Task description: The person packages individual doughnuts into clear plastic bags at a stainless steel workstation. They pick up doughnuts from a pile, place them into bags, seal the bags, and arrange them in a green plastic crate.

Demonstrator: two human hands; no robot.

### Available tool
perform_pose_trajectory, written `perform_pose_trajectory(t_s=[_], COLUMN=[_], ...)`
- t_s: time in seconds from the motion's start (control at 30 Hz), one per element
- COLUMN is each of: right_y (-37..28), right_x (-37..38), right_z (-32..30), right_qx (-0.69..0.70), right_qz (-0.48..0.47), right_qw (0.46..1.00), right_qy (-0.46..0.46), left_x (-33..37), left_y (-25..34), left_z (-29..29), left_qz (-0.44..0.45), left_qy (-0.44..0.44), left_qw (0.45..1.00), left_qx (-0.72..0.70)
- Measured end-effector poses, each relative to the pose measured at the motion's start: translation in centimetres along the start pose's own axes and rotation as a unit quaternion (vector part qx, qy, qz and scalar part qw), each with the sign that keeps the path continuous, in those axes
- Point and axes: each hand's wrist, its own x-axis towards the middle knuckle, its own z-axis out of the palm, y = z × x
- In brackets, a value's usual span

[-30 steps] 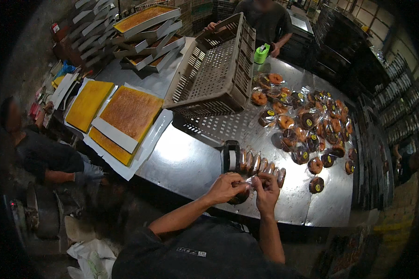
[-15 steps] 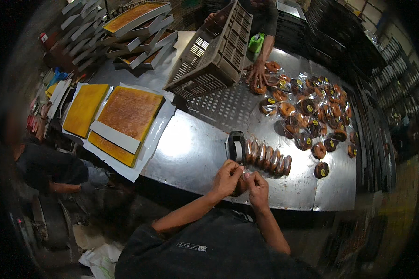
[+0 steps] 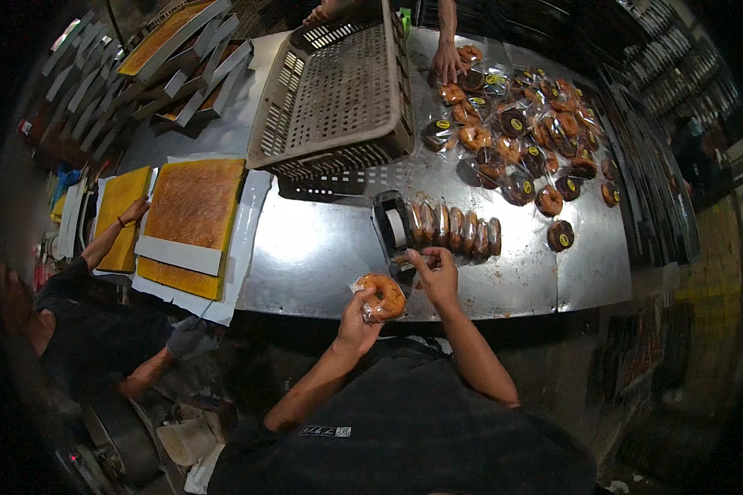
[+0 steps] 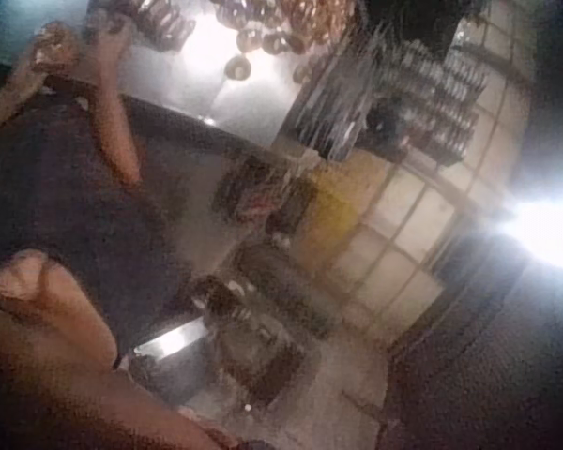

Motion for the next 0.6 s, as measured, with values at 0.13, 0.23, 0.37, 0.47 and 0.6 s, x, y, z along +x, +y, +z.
perform_pose_trajectory(t_s=[0.13, 0.23, 0.37, 0.47, 0.6], right_y=[4.8, 3.3, 1.4, 5.4, 5.8], right_x=[4.3, 3.6, 0.1, -0.2, 0.7], right_z=[1.5, 1.7, -1.2, -2.3, -4.6], right_qx=[0.056, 0.056, 0.019, -0.111, -0.198], right_qz=[0.075, 0.025, -0.083, -0.061, -0.047], right_qw=[0.987, 0.993, 0.987, 0.982, 0.964], right_qy=[-0.131, -0.097, -0.133, -0.139, -0.171], left_x=[2.7, 4.8, 5.1, 4.6, 3.9], left_y=[-1.8, -2.9, -3.0, -1.6, 1.3], left_z=[-1.8, -3.5, -4.6, -3.2, -1.2], left_qz=[-0.027, 0.003, 0.036, 0.03, 0.034], left_qy=[0.033, 0.056, 0.02, 0.037, 0.023], left_qw=[0.997, 0.994, 0.997, 0.997, 0.999], left_qx=[-0.061, -0.09, -0.069, -0.062, 0.03])
